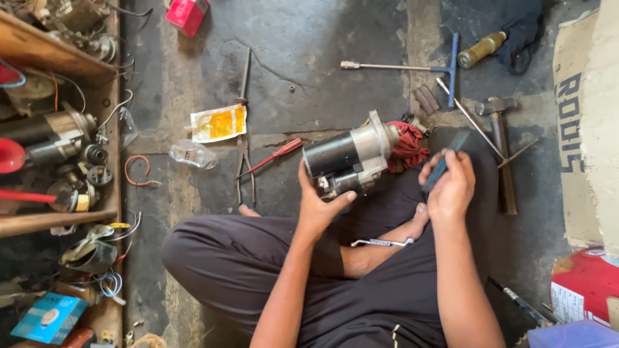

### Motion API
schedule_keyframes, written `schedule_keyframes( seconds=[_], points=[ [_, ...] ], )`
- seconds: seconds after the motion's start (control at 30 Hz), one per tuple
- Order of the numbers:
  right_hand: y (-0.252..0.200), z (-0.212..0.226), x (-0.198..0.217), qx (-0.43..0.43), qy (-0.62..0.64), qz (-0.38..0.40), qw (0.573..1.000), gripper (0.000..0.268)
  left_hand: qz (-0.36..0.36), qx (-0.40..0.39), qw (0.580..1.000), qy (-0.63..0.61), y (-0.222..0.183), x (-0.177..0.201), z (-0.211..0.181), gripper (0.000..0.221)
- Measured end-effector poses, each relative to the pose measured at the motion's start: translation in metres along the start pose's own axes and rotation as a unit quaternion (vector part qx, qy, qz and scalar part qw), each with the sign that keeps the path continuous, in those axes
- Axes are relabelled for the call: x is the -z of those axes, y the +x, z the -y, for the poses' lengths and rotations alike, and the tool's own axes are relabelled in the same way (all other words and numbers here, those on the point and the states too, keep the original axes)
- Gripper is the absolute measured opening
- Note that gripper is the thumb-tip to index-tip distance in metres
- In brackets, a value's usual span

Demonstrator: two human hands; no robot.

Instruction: The person sits on the floor and uses a file to smooth the surface of a cylindrical motor component. They rotate the part to file different sections and occasionally wipe it with a cloth.

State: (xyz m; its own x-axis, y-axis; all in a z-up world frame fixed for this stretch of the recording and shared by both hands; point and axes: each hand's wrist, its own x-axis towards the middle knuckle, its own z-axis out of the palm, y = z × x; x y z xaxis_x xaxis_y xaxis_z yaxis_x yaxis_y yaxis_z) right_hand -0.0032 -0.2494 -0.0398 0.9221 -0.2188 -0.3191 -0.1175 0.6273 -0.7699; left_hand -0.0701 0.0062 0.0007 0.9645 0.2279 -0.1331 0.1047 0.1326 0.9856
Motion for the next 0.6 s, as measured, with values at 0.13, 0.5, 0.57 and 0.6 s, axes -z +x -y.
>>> schedule_keyframes(
  seconds=[0.13,0.5,0.57,0.6],
  points=[
    [0.024,0.015,-0.032,0.063,-0.138,0.085,0.985,0.013,-0.024,0.037,0.999,-0.003,-0.005,-0.004,0.011,0.105],
    [0.069,0.027,-0.141,-0.084,-0.31,0.276,0.906,0.015,-0.037,-0.004,0.997,-0.074,-0.006,0.002,0.017,0.061],
    [0.057,0.022,-0.136,-0.102,-0.261,0.24,0.929,0.015,-0.049,0.007,0.992,-0.115,-0.004,-0.002,0.021,0.06],
    [0.051,0.021,-0.132,-0.092,-0.25,0.223,0.938,0.015,-0.055,0.012,0.989,-0.135,-0.003,-0.005,0.023,0.06]
  ],
)
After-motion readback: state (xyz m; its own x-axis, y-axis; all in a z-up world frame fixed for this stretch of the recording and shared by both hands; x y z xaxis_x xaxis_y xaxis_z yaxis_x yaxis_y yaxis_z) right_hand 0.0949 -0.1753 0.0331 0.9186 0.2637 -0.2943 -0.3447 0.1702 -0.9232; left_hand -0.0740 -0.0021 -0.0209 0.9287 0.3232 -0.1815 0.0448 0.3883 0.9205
